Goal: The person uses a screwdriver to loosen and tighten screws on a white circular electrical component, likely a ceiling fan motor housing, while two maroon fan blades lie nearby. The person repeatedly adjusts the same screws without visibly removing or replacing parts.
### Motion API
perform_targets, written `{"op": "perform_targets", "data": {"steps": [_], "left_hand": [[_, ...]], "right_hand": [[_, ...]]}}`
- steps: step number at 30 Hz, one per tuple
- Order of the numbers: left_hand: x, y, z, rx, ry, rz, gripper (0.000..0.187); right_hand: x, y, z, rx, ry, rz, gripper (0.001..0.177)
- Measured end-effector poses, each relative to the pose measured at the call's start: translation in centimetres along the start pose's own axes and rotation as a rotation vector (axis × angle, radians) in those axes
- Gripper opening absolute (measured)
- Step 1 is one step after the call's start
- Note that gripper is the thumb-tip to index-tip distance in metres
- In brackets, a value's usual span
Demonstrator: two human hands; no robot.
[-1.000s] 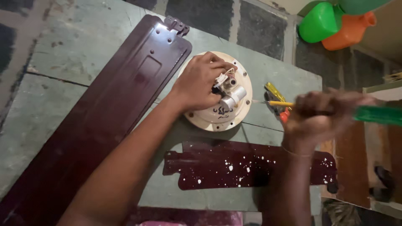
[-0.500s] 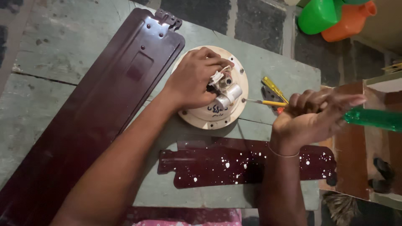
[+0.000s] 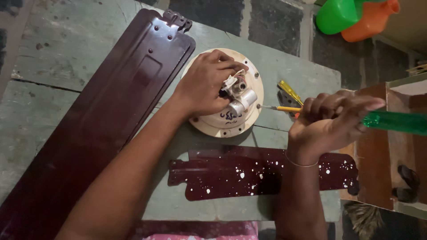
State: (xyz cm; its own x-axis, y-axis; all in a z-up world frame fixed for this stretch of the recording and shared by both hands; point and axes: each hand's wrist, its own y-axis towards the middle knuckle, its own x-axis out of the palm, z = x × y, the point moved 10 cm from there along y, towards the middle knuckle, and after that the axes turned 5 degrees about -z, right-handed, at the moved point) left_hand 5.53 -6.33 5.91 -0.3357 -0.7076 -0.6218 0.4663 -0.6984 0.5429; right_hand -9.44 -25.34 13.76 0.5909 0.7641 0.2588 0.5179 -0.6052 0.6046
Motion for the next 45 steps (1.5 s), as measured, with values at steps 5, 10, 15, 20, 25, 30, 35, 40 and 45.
{"op": "perform_targets", "data": {"steps": [5,10,15,20,25,30,35,40,45], "left_hand": [[0.1,-0.1,0.1,0.004,0.004,-0.019,0.049],[0.0,0.2,0.3,0.003,0.008,-0.021,0.058],[-0.2,0.1,0.8,-0.012,0.013,-0.041,0.047],[-0.3,0.2,1.4,0.009,0.062,-0.026,0.053],[-0.3,0.2,1.4,-0.01,0.062,-0.039,0.046],[-0.8,0.1,1.1,-0.038,0.038,-0.015,0.051],[-0.5,0.0,1.0,-0.04,0.052,-0.016,0.05],[-0.7,0.0,0.8,-0.015,0.024,-0.001,0.053],[-0.4,0.0,0.5,0.007,0.009,0.006,0.05]], "right_hand": [[0.6,-0.1,0.1,-0.021,-0.017,-0.044,0.048],[1.2,0.1,0.3,-0.037,-0.035,-0.106,0.04],[2.1,0.1,0.8,0.001,0.022,-0.173,0.043],[3.7,-0.6,0.8,-0.061,0.01,-0.217,0.041],[5.3,-0.7,0.9,-0.043,0.013,-0.353,0.046],[6.8,-1.4,1.4,0.151,0.223,-0.672,0.055],[6.7,-0.9,1.1,0.142,0.217,-0.722,0.062],[7.8,-1.0,0.0,0.107,0.172,-0.787,0.067],[8.5,-0.6,-1.0,0.12,0.196,-0.804,0.069]]}}
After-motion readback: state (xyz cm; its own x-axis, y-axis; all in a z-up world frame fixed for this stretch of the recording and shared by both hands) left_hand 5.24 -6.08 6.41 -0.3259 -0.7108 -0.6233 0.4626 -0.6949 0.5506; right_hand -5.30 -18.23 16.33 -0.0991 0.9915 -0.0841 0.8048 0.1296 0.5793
